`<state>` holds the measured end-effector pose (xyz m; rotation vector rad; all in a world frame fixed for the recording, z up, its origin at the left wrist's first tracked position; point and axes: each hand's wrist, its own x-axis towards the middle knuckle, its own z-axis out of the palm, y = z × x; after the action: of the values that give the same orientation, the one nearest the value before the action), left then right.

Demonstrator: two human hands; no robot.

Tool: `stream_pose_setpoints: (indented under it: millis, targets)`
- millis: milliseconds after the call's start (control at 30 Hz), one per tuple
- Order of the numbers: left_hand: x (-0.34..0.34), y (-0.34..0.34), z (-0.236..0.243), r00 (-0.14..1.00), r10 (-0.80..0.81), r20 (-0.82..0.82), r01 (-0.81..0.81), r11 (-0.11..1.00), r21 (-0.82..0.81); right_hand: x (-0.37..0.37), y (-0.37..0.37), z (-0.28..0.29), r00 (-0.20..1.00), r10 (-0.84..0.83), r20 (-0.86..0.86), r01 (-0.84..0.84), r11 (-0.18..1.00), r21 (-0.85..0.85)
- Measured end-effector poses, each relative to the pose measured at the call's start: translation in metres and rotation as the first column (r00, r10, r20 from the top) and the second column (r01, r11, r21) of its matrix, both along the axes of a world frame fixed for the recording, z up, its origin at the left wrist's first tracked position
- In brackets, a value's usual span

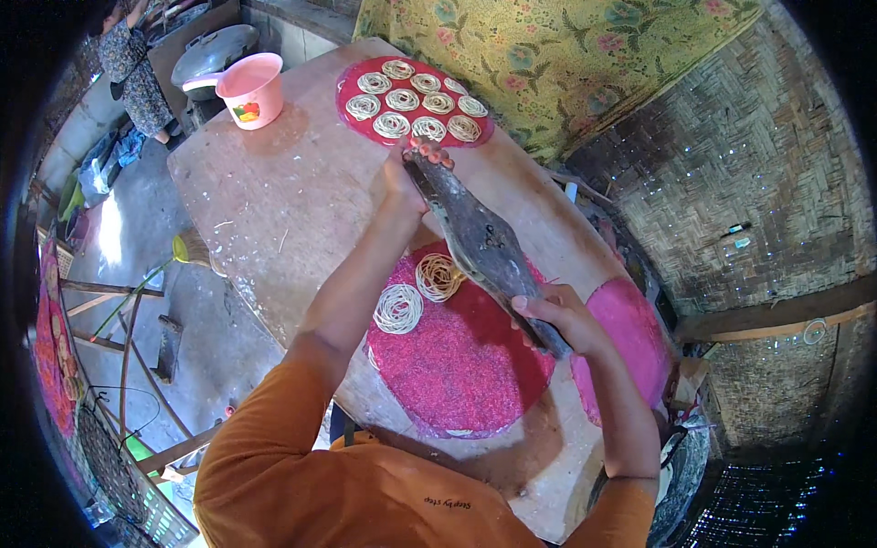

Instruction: The person creates spiral shapes on a mat using a handheld extruder, refilling the tool with dough from a large basin between applications.

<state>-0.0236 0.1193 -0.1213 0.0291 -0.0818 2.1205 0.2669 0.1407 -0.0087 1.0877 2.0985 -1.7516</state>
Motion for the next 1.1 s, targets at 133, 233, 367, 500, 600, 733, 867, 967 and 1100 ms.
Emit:
stream_pose_setpoints:
  millis: [133,233,367,500,600,733,867,967,1100]
  targets:
    - [-0.023,0.005,-0.013,0.996,0.001,-0.094,0.003,0.999,0.038,-0.015,0.004,-0.031,0.997,-0.002,-0.071,0.0,0.999,-0.04]
    - [-0.038,0.005,-0.006,0.983,-0.008,-0.183,0.027,0.994,0.104,-0.024,0.003,-0.04,0.993,0.01,-0.114,-0.012,1.0,-0.01]
    - [-0.036,0.017,0.019,0.976,-0.032,-0.217,0.039,0.999,0.029,-0.015,0.02,-0.022,0.995,0.017,-0.103,-0.032,0.989,-0.148]
    - [-0.011,0.051,0.001,0.985,-0.097,-0.141,0.118,0.982,0.144,-0.005,0.027,0.006,0.997,-0.071,0.029,0.069,0.995,0.068]
    - [0.004,0.073,-0.015,0.989,-0.144,0.007,0.143,0.983,0.114,0.004,0.043,0.011,0.985,-0.076,0.156,0.057,0.991,0.124]
    - [-0.01,0.082,-0.008,0.994,-0.098,-0.053,0.106,0.979,0.172,-0.004,0.047,0.007,0.997,-0.047,0.066,0.025,0.949,0.314]
    - [-0.011,0.067,0.006,0.99,-0.138,-0.036,0.142,0.976,0.165,-0.005,0.033,0.019,1.0,-0.02,0.001,0.019,0.964,0.266]
    - [0.01,0.062,0.008,0.993,-0.1,0.058,0.101,0.995,-0.008,0.011,0.036,0.025,0.998,-0.051,0.045,0.04,0.974,0.222]
    - [0.017,0.072,0.006,0.983,-0.159,0.092,0.142,0.976,0.163,0.015,0.051,0.036,0.989,-0.04,0.14,0.01,0.978,0.21]
